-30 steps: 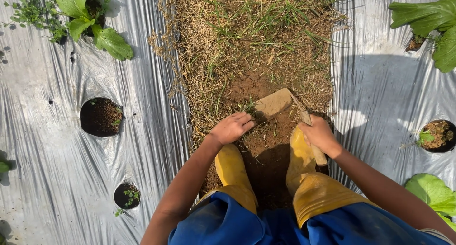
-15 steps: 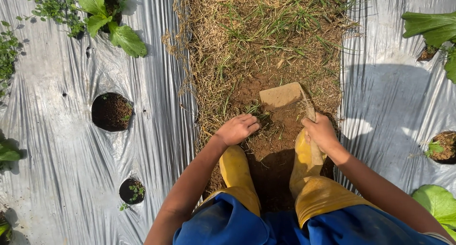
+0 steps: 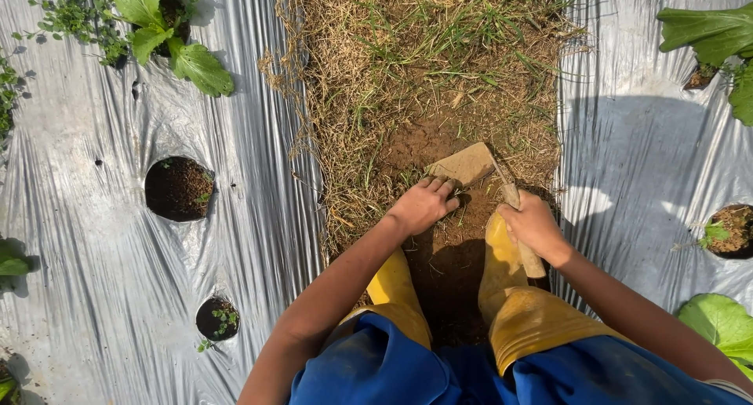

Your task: The person uses a small hand hoe to remove weeds and dry grass from a narrow strip of soil between two rows of plants covered with plastic mulch. The person repeatedly scrapes the soil surface and pulls out weeds by hand.

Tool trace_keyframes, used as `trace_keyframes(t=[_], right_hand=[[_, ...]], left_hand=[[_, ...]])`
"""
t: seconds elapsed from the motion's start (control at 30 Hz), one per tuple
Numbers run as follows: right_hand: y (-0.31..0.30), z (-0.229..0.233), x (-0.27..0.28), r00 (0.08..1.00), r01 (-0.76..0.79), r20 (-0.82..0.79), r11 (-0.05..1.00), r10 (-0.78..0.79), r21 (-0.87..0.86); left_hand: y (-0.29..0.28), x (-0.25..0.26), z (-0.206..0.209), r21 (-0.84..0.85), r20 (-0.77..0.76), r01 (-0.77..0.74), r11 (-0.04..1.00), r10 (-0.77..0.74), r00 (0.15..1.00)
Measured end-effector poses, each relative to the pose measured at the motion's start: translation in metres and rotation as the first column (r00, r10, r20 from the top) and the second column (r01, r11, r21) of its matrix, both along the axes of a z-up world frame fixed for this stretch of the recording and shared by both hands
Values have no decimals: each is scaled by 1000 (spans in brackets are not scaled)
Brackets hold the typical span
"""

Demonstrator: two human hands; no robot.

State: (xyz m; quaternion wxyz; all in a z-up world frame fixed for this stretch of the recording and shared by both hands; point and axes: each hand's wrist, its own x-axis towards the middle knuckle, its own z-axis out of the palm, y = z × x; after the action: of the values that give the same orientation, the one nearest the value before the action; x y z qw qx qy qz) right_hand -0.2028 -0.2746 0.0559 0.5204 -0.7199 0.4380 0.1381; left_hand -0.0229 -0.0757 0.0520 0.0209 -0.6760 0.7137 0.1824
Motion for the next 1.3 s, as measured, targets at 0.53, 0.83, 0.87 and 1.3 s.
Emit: trace_keyframes(t=[0.53,0.83,0.87,1.3], right_hand=[[-29,7,-8,999,35,-15,999,-35,-3],[-17,-9,-34,975,-64,-212,998,60,-15],[-16,-6,-28,987,-12,-157,1000,14,15],[-16,68,47,972,169,167,986,-165,-6]], left_hand=[[32,-46,-67,-122,-28,8,992,-12,1000],[18,-31,-33,13,-10,122,993,-121,993],[18,-32,-35,-48,41,134,990,-133,990],[7,-35,-61,-23,-15,99,995,-99,995]])
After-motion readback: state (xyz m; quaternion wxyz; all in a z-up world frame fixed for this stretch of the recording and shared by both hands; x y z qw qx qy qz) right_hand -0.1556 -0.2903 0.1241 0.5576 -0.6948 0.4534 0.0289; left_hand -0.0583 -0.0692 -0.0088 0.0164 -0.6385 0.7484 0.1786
